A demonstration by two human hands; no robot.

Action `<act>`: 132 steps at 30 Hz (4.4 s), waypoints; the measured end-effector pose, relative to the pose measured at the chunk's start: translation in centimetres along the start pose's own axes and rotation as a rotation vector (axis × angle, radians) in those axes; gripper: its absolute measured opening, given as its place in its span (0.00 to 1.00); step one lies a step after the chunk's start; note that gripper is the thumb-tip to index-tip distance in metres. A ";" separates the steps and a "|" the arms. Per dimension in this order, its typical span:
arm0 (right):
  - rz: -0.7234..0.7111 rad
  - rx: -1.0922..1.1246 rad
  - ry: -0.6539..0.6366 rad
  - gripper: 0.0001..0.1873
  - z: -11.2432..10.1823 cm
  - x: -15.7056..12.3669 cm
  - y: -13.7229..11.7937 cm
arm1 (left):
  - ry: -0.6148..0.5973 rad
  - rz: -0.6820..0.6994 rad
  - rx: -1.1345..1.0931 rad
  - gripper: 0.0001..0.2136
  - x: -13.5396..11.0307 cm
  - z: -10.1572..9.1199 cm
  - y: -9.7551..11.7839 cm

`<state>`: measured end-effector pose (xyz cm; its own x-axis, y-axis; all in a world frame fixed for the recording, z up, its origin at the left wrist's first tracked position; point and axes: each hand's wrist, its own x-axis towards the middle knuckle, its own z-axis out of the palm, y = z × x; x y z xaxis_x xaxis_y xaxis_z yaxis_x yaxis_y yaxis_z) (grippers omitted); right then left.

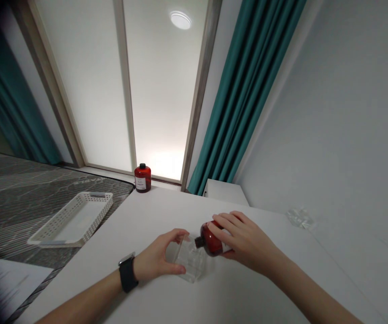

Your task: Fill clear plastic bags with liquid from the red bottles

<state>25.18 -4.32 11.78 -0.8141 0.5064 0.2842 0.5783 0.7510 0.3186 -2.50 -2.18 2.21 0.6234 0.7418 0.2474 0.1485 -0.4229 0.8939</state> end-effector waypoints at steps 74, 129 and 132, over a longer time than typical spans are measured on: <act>-0.040 -0.068 -0.018 0.38 -0.5 0.1 0.2 | 0.025 -0.002 0.004 0.34 -0.1 0.1 0.1; -0.054 -0.127 -0.037 0.36 -0.8 0.5 0.3 | 0.042 0.010 -0.024 0.33 -0.1 0.1 0.4; -0.065 -0.139 -0.032 0.35 -0.8 0.5 0.4 | 0.039 0.004 -0.030 0.33 -0.1 0.1 0.4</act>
<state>25.00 -4.14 12.80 -0.8499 0.4736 0.2311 0.5245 0.7178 0.4580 -2.43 -2.54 2.52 0.5932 0.7603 0.2646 0.1231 -0.4105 0.9035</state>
